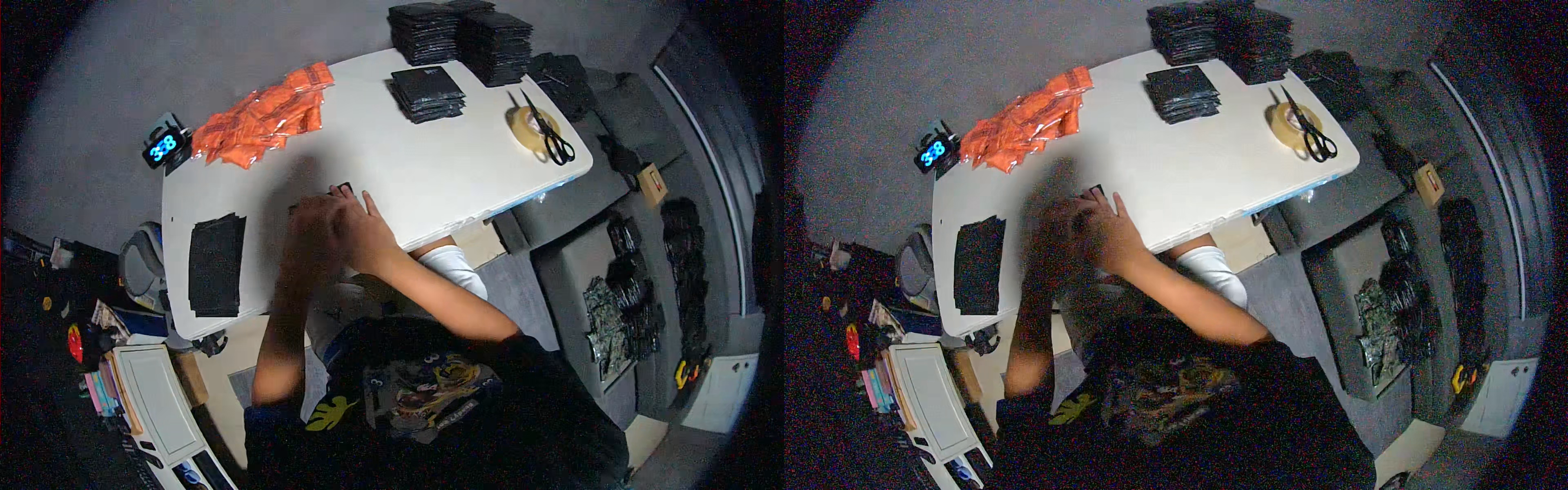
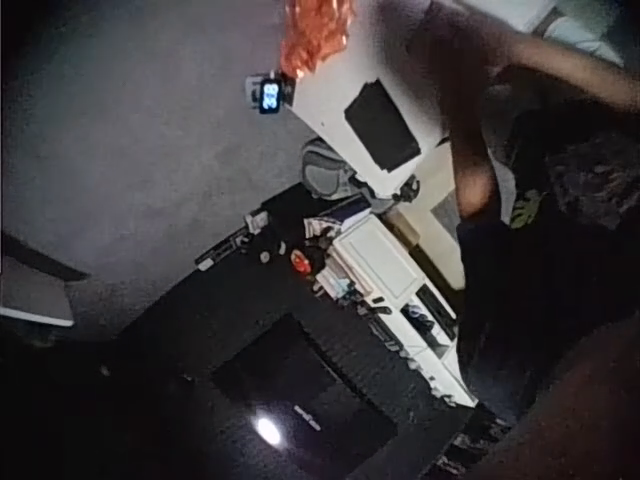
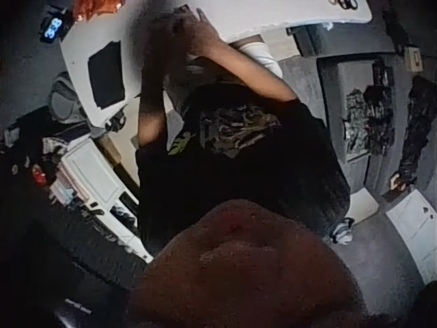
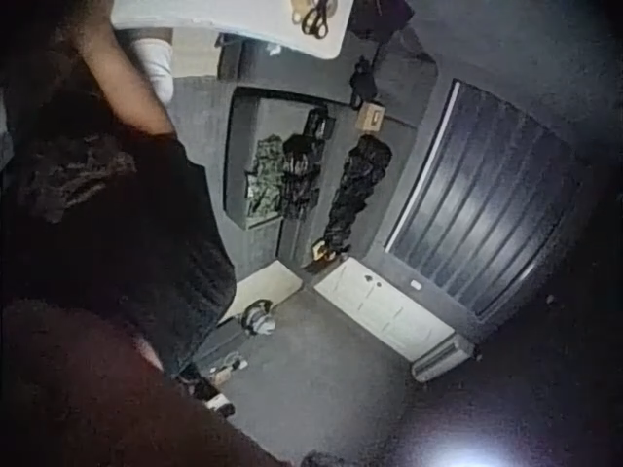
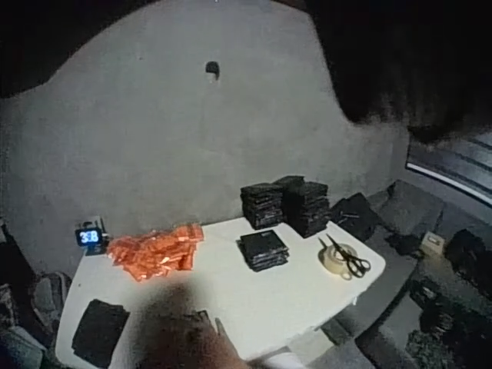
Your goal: Place items into black poly mailers and seal them.
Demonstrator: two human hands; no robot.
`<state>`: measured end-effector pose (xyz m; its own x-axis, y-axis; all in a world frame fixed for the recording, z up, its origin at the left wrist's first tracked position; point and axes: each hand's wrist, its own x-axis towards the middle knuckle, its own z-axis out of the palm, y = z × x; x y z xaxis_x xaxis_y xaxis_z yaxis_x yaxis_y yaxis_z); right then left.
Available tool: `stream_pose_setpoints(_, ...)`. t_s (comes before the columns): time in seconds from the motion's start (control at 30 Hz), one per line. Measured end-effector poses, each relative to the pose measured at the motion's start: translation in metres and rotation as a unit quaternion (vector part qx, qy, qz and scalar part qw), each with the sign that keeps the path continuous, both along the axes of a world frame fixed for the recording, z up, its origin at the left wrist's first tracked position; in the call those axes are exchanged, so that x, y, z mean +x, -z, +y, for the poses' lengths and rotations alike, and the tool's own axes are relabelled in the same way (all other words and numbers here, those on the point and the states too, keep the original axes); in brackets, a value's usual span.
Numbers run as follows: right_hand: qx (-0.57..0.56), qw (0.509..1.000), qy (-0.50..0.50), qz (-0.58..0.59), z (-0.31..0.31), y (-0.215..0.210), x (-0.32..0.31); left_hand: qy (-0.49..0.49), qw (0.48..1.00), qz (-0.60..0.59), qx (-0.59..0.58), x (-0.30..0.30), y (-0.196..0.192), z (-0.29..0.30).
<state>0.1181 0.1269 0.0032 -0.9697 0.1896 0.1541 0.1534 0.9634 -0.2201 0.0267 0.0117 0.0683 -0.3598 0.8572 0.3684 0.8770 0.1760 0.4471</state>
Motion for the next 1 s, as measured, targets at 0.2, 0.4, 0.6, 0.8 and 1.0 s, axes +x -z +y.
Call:
stream_pose_setpoints(0.2,0.192,0.970,0.109,0.098,0.005,0.102,-0.032,0.170,0.981,0.091,-0.035,0.057,0.024,0.076)
stream_pose_setpoints(0.4,-0.031,0.988,0.053,0.145,0.003,0.058,-0.017,0.175,0.975,0.124,-0.057,0.059,0.050,0.098)
stream_pose_setpoints(0.6,-0.034,0.989,0.061,0.130,0.003,0.050,-0.014,0.144,0.962,0.218,-0.075,0.074,0.043,0.100)
stream_pose_setpoints(0.8,0.007,0.975,0.047,0.216,0.004,0.063,-0.021,0.210,0.954,0.202,-0.073,0.067,0.047,0.095)
stream_pose_setpoints(1.0,0.070,0.982,0.057,0.163,0.011,0.069,-0.020,0.295,0.953,0.038,-0.060,0.072,-0.013,0.083)
